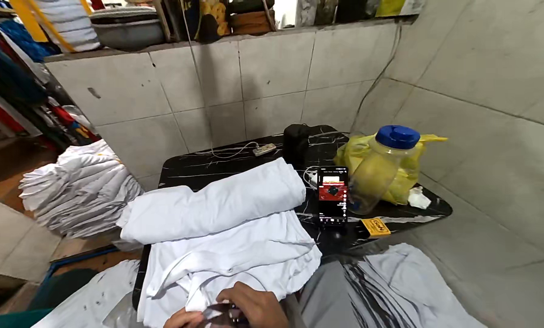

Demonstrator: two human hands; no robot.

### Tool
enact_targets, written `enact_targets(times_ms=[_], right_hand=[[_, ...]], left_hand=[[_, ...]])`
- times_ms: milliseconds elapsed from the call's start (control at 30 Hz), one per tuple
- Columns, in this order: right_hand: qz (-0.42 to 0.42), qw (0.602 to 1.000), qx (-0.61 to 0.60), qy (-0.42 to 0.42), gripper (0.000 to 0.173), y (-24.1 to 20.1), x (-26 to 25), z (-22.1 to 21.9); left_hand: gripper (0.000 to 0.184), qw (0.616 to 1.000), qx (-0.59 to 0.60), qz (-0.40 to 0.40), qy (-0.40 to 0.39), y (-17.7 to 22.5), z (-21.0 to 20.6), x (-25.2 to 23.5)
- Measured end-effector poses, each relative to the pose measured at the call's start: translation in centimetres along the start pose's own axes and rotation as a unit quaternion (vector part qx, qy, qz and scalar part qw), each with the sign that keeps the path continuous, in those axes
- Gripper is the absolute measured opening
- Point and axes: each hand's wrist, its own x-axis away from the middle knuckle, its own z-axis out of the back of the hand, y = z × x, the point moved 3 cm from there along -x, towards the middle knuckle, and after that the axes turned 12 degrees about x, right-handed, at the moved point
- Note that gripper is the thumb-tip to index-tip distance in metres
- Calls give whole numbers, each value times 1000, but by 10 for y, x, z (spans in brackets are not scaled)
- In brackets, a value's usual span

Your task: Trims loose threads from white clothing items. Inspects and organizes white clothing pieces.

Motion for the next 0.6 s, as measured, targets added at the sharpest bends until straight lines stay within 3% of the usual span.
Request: enact_targets(times_ms=[67, 600], right_hand=[[10, 1000, 22, 14, 37, 4, 0, -1], [77, 975, 203, 44, 26, -12, -6, -15]], left_hand=[[10, 999, 25, 25, 15, 2, 2, -2], [8, 1000, -6, 13, -10, 6, -1, 0]])
